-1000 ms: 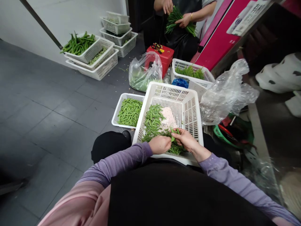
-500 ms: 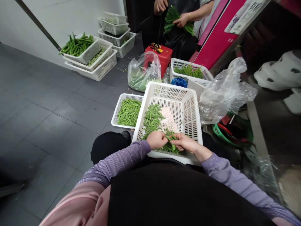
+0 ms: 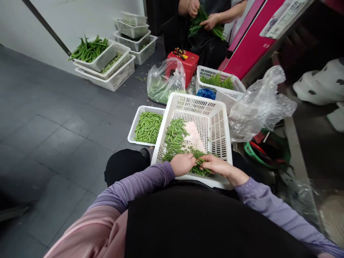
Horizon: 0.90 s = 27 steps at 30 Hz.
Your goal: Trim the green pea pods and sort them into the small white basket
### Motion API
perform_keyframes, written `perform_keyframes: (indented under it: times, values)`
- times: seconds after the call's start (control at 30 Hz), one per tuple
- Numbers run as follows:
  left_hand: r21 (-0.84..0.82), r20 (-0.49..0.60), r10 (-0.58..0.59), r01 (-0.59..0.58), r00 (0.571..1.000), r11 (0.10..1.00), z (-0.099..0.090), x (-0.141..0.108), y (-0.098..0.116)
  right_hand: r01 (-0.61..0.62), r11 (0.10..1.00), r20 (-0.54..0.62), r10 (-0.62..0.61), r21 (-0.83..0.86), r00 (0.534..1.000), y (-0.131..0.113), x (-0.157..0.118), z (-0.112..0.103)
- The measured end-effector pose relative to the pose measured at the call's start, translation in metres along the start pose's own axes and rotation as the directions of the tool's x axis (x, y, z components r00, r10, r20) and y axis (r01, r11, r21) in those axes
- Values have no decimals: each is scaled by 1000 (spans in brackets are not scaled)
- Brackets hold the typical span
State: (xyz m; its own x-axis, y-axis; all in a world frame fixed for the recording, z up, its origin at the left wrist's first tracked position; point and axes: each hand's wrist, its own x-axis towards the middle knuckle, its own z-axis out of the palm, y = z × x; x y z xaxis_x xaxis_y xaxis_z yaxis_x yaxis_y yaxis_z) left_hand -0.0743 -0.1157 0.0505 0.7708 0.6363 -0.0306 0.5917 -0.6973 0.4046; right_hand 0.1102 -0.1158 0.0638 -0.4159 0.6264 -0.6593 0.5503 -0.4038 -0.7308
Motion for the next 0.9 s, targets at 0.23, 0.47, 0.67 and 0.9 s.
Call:
perform_keyframes:
  times: [0.23, 0.47, 0.67, 0.9]
  values:
    - [-776, 160, -40, 151, 986, 612, -10, 1, -13, 311, 899, 124, -286, -308, 950, -23, -10, -4]
    - [-900, 135, -415, 286, 900, 328, 0, 10, -8, 394, 919, -612, -319, -13, 724, -16, 46, 9]
    - [-251, 199, -330, 374, 923, 893, 34, 2, -10, 206, 970, -726, -234, -129, 647, -32, 132, -31]
    - [-282, 254, -233, 302, 939, 911, 31, 12, -14, -126, 502, -284, -252, -856, 925, -57, 188, -21]
